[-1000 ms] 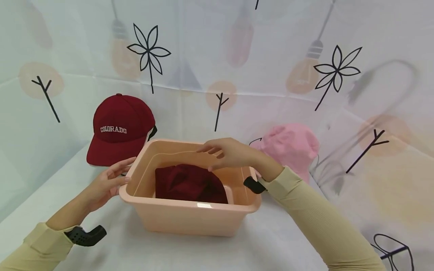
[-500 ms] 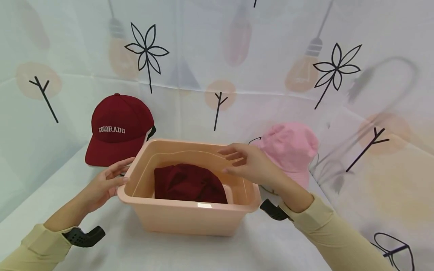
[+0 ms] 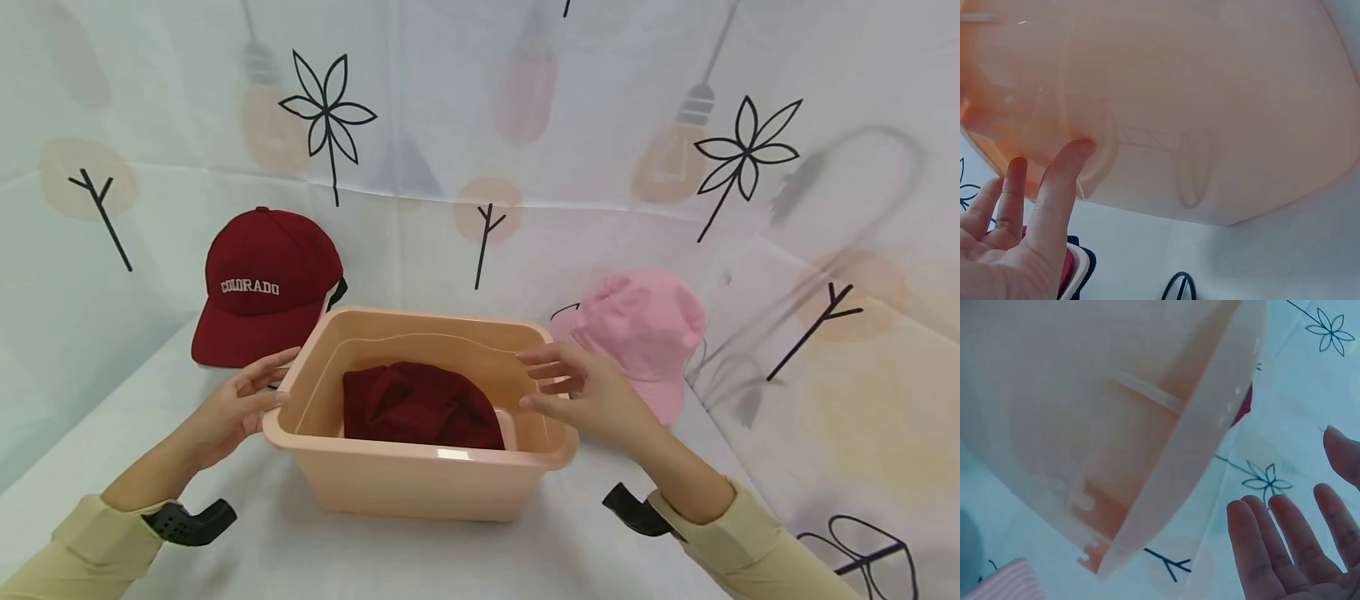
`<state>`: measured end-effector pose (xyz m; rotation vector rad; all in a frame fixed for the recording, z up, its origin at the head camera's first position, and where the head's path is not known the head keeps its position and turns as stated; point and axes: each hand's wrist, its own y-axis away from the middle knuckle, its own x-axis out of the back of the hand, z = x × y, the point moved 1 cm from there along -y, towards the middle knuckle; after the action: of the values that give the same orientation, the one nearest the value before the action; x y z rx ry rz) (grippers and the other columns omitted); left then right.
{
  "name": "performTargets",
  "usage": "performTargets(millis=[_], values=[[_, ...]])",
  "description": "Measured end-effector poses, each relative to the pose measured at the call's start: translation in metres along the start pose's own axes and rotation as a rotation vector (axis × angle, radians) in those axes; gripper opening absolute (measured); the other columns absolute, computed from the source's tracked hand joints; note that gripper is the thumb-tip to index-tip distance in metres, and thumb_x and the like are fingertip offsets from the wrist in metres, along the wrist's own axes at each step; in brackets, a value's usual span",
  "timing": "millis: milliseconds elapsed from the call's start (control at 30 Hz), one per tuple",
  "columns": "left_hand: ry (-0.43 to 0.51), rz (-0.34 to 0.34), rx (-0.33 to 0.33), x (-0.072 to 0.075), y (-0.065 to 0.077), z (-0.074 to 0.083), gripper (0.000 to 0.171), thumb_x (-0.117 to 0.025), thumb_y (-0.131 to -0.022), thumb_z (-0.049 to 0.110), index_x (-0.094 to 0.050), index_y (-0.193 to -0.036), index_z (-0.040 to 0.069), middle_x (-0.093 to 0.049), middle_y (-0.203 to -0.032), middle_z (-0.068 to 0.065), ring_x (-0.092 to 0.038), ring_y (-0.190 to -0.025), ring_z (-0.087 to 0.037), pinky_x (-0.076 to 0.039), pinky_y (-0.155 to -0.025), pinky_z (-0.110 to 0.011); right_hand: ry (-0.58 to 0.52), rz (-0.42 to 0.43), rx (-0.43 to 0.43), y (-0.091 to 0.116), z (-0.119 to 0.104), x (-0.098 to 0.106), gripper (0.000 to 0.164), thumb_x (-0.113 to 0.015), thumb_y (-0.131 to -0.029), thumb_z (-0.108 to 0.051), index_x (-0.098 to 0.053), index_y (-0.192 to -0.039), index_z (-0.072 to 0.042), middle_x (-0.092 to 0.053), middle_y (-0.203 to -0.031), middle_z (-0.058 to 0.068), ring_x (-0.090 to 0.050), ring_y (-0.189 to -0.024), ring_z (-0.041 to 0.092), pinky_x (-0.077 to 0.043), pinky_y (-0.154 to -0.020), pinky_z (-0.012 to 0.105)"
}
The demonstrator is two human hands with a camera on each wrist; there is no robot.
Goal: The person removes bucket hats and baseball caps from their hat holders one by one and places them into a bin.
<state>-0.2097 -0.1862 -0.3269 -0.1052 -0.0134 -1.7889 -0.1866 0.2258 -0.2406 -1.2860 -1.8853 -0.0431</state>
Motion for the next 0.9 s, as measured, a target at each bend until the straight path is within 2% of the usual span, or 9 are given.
performTargets(millis=[133, 233, 367, 433, 733, 900], values=[[-0.006, -0.001, -0.004, 0.000, -0.001, 0.001, 0.068, -0.061, -0.088, 0.019, -0.026, -0.146, 0.010, -0.034, -0.140, -0.023, -0.037, -0.124, -0.040, -0.048, -0.085, -0.048, -0.002, 0.059, 0.006, 0.011, 0.004, 0.001, 0.038, -0.072, -0.078, 0.000, -0.060, -0.114, -0.001, -0.063, -0.108, -0.001, -0.063, -0.096, 0.013, -0.052, -0.077, 0.025], [-0.004, -0.001, -0.004, -0.001, -0.001, 0.001, 0.068, -0.061, -0.088, 0.019, -0.026, -0.146, 0.010, -0.034, -0.140, -0.023, -0.036, -0.124, -0.040, -0.048, -0.085, -0.048, -0.015, 0.086, -0.030, 0.019, 0.009, 0.002, 0.038, -0.072, -0.078, 0.000, -0.060, -0.114, -0.001, -0.064, -0.108, 0.003, -0.064, -0.095, 0.017, -0.053, -0.076, 0.025], [0.001, 0.002, 0.002, -0.001, -0.001, 0.001, 0.068, -0.061, -0.088, 0.019, -0.026, -0.146, 0.010, -0.033, -0.141, -0.022, -0.036, -0.125, -0.040, -0.048, -0.086, -0.048, -0.040, 0.112, -0.005, 0.027, 0.018, 0.004, 0.037, -0.071, -0.076, 0.007, -0.060, -0.111, 0.004, -0.063, -0.108, 0.012, -0.065, -0.092, 0.019, -0.053, -0.076, 0.026], [0.004, 0.003, 0.006, -0.001, -0.001, 0.001, 0.069, -0.061, -0.088, 0.019, -0.026, -0.146, 0.011, -0.033, -0.141, -0.022, -0.035, -0.125, -0.040, -0.048, -0.086, -0.047, -0.050, 0.126, 0.007, 0.031, 0.021, 0.005, 0.037, -0.070, -0.075, 0.010, -0.060, -0.111, 0.006, -0.063, -0.108, 0.011, -0.065, -0.091, 0.017, -0.053, -0.075, 0.025], [0.014, 0.002, 0.012, -0.001, -0.002, 0.001, 0.069, -0.062, -0.088, 0.019, -0.027, -0.146, 0.011, -0.033, -0.140, -0.021, -0.035, -0.125, -0.039, -0.048, -0.086, -0.048, -0.057, 0.191, -0.085, 0.045, 0.032, 0.009, 0.037, -0.069, -0.078, 0.008, -0.058, -0.113, 0.006, -0.064, -0.106, -0.008, -0.065, -0.090, 0.011, -0.053, -0.073, 0.025], [0.007, 0.011, 0.018, 0.000, -0.001, 0.000, 0.068, -0.062, -0.088, 0.020, -0.028, -0.146, 0.011, -0.034, -0.138, -0.021, -0.043, -0.119, -0.036, -0.049, -0.085, -0.046, -0.038, 0.223, -0.128, 0.049, 0.040, 0.011, 0.035, -0.068, -0.080, 0.004, -0.057, -0.114, 0.003, -0.063, -0.106, -0.011, -0.065, -0.089, 0.010, -0.053, -0.072, 0.023]])
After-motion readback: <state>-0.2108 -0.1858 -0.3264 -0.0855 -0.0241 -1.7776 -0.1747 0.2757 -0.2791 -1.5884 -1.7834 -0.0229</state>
